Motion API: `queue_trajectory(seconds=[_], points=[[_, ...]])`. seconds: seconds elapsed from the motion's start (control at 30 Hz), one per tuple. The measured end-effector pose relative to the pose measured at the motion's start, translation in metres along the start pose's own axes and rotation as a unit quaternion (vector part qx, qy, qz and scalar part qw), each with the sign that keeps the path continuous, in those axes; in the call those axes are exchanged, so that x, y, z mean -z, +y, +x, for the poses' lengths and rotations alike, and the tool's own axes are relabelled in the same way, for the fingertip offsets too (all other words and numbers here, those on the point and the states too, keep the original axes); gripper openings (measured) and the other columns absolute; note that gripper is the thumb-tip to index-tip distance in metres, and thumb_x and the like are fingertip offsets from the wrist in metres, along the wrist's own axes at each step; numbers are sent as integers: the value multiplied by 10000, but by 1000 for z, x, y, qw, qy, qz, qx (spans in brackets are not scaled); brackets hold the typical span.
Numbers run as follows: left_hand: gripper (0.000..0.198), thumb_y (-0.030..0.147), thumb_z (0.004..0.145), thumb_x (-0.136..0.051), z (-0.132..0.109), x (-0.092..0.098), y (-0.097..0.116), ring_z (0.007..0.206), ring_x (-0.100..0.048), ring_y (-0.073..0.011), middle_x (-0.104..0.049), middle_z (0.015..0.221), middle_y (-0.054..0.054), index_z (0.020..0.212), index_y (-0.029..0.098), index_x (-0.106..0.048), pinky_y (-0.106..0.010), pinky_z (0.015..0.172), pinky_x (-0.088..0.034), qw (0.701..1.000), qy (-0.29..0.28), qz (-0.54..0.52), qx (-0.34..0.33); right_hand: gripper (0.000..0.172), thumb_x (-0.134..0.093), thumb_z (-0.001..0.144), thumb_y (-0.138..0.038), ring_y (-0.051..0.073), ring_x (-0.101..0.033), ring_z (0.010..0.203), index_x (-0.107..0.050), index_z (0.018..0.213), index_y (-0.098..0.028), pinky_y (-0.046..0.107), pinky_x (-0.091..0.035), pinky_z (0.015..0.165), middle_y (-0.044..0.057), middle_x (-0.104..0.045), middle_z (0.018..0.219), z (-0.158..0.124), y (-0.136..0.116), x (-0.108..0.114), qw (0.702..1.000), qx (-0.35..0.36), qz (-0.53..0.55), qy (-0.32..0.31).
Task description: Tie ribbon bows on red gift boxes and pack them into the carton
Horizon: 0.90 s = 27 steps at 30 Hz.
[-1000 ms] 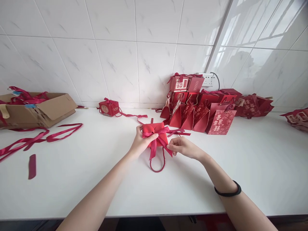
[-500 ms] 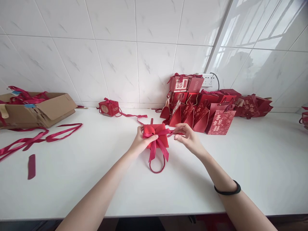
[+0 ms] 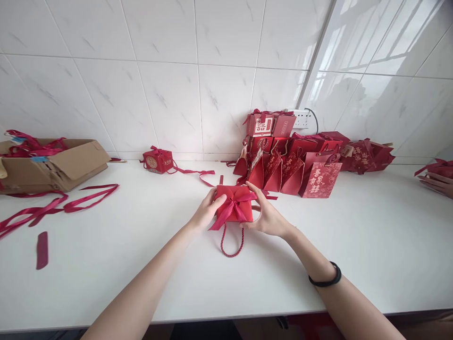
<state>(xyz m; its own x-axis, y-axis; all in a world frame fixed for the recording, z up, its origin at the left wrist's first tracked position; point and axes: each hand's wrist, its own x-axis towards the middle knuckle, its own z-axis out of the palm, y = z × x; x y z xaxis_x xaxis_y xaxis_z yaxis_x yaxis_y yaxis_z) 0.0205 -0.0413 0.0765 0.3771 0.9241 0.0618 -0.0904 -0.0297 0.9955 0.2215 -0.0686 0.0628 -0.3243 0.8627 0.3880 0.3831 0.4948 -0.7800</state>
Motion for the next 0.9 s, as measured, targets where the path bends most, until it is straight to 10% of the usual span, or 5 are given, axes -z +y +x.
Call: queue_trajectory(seconds=[0.37, 0.57, 0.8, 0.9], points=[[462, 459, 891, -341, 13, 12, -17, 1181, -500, -259, -435, 1399, -94, 1254, 214, -490, -326, 782, -506, 983, 103, -148, 34, 989, -766, 627, -269, 284, -342, 1307, -183, 1420, -364, 517, -423, 998, 91, -261, 1447, 0, 4, -2, 998, 56, -14, 36], [417, 461, 906, -328, 23, 20, -26, 1032, -587, -255, -500, 1305, -141, 1109, 161, -534, -314, 670, -531, 978, 154, -136, 46, 945, -804, 586, -355, 290, -421, 1240, -284, 1373, -306, 477, -477, 944, 110, -359, 1389, 4, -8, -5, 980, -21, 123, 158], [378, 432, 907, -348, 24, 22, -23, 833, -646, -205, -565, 1183, -155, 998, 134, -561, -296, 642, -531, 978, 154, -121, 68, 591, -515, 785, -633, 223, -604, 1057, -522, 1149, -168, 374, -532, 888, 119, -612, 1113, -11, -37, -2, 773, -247, 571, 121], [387, 451, 900, -361, 21, 21, -20, 824, -648, -191, -578, 1145, -145, 985, 134, -567, -286, 671, -524, 982, 143, -98, 70, 599, -481, 801, -639, 231, -597, 1095, -534, 1138, -146, 392, -480, 972, 134, -625, 1108, -31, -41, 3, 750, -252, 599, 123]])
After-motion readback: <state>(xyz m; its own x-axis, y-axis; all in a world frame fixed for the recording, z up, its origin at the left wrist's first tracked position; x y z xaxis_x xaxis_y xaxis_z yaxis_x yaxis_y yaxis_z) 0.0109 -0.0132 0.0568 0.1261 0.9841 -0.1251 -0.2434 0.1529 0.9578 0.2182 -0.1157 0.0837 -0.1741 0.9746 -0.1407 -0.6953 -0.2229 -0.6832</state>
